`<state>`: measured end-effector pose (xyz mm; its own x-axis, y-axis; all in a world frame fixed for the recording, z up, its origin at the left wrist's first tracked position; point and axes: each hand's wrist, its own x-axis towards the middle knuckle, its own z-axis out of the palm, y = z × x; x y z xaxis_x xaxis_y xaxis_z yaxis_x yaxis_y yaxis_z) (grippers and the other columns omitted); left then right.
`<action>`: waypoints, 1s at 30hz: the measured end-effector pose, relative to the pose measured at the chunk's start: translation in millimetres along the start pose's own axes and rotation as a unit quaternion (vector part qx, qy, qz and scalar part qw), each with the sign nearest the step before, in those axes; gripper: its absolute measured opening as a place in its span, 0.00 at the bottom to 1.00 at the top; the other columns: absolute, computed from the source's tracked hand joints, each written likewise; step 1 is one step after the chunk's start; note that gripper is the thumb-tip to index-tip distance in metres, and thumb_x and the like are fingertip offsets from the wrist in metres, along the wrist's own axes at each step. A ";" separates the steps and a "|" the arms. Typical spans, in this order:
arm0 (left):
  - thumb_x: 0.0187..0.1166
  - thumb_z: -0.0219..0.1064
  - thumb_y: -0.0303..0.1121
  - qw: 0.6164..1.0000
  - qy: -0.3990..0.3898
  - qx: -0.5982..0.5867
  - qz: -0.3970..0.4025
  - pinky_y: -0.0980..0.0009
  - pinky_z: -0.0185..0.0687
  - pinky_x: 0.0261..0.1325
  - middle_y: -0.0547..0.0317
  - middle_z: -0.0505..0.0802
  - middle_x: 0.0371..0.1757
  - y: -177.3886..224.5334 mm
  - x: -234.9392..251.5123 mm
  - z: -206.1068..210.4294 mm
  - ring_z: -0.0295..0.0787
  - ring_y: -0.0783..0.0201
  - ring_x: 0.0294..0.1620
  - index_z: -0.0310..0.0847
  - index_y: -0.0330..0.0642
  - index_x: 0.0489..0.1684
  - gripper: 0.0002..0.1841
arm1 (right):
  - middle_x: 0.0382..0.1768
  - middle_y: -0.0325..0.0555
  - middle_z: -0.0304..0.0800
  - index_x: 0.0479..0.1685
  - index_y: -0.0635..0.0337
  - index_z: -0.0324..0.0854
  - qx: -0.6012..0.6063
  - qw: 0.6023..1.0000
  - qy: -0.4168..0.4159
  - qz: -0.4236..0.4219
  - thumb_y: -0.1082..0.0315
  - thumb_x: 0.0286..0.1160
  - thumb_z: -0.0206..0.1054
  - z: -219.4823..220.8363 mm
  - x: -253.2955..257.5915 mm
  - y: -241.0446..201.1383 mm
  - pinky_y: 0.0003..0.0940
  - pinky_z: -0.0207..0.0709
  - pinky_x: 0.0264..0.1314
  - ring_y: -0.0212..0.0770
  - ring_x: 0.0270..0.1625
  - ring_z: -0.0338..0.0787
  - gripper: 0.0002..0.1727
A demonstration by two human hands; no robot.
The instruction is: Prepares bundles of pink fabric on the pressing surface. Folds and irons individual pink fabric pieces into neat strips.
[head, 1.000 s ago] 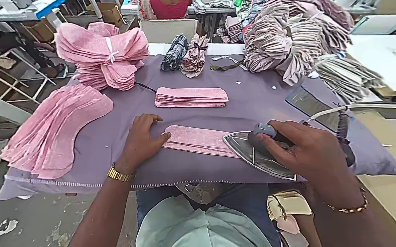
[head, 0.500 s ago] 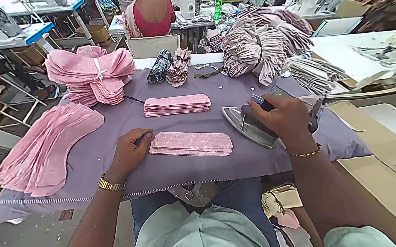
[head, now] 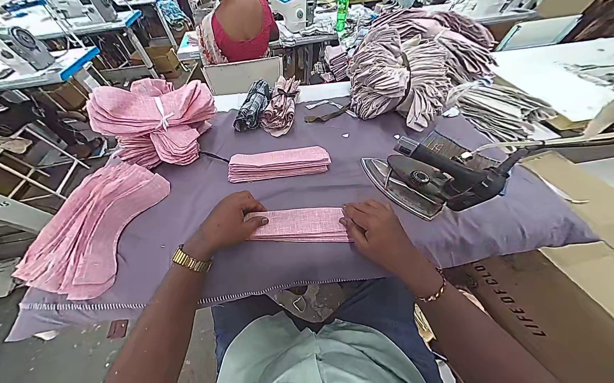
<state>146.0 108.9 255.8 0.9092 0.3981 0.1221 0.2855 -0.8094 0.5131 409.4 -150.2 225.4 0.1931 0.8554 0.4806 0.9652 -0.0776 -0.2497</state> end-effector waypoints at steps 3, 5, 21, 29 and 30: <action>0.77 0.70 0.51 1.000 -0.023 0.012 -0.001 0.59 0.83 0.63 0.67 0.92 0.50 4.9 -4.1 -5.5 0.87 0.68 0.56 0.93 0.57 0.51 0.14 | 0.45 0.38 0.96 0.41 0.51 0.90 -0.025 1.000 0.002 -0.006 0.49 0.89 0.54 -6.1 -3.5 -7.3 0.54 0.75 0.57 0.44 0.50 0.91 0.22; 0.77 0.70 0.52 0.999 -0.047 0.024 -0.008 0.58 0.83 0.64 0.67 0.93 0.51 7.9 -4.0 -8.4 0.87 0.67 0.57 0.92 0.59 0.55 0.16 | 0.41 0.37 0.96 0.40 0.50 0.91 -0.041 0.999 -0.011 -0.008 0.46 0.87 0.55 -11.9 -0.7 -9.0 0.56 0.74 0.58 0.44 0.46 0.91 0.23; 0.65 0.85 0.41 0.932 0.278 -0.223 -0.062 0.64 0.93 0.37 0.61 0.96 0.35 15.3 -8.9 -29.0 0.93 0.65 0.30 0.91 0.46 0.50 0.18 | 0.35 0.47 0.97 0.58 0.66 0.90 0.470 0.858 0.182 0.101 0.73 0.65 0.81 -24.6 58.4 -17.8 0.31 0.88 0.29 0.35 0.28 0.92 0.20; 0.76 0.76 0.42 0.926 0.335 -0.091 -0.148 0.53 0.90 0.44 0.54 0.96 0.46 -31.4 72.5 -29.9 0.92 0.59 0.35 0.83 0.44 0.67 0.23 | 0.44 0.50 0.97 0.62 0.65 0.89 0.464 0.835 0.142 0.261 0.74 0.73 0.76 13.6 148.0 19.9 0.40 0.92 0.46 0.41 0.40 0.96 0.18; 0.80 0.72 0.42 0.930 0.329 -0.053 -0.155 0.52 0.90 0.51 0.53 0.95 0.52 -36.8 74.6 -24.1 0.93 0.58 0.42 0.83 0.44 0.69 0.22 | 0.47 0.51 0.97 0.60 0.66 0.89 0.439 0.847 0.137 0.266 0.74 0.74 0.74 19.7 147.1 23.6 0.41 0.93 0.49 0.41 0.42 0.97 0.16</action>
<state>196.0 178.8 266.5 0.3951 0.8115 0.4306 0.4399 -0.5786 0.6868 457.0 -16.1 273.6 0.7096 0.6584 0.2509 0.2482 0.0997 -0.9636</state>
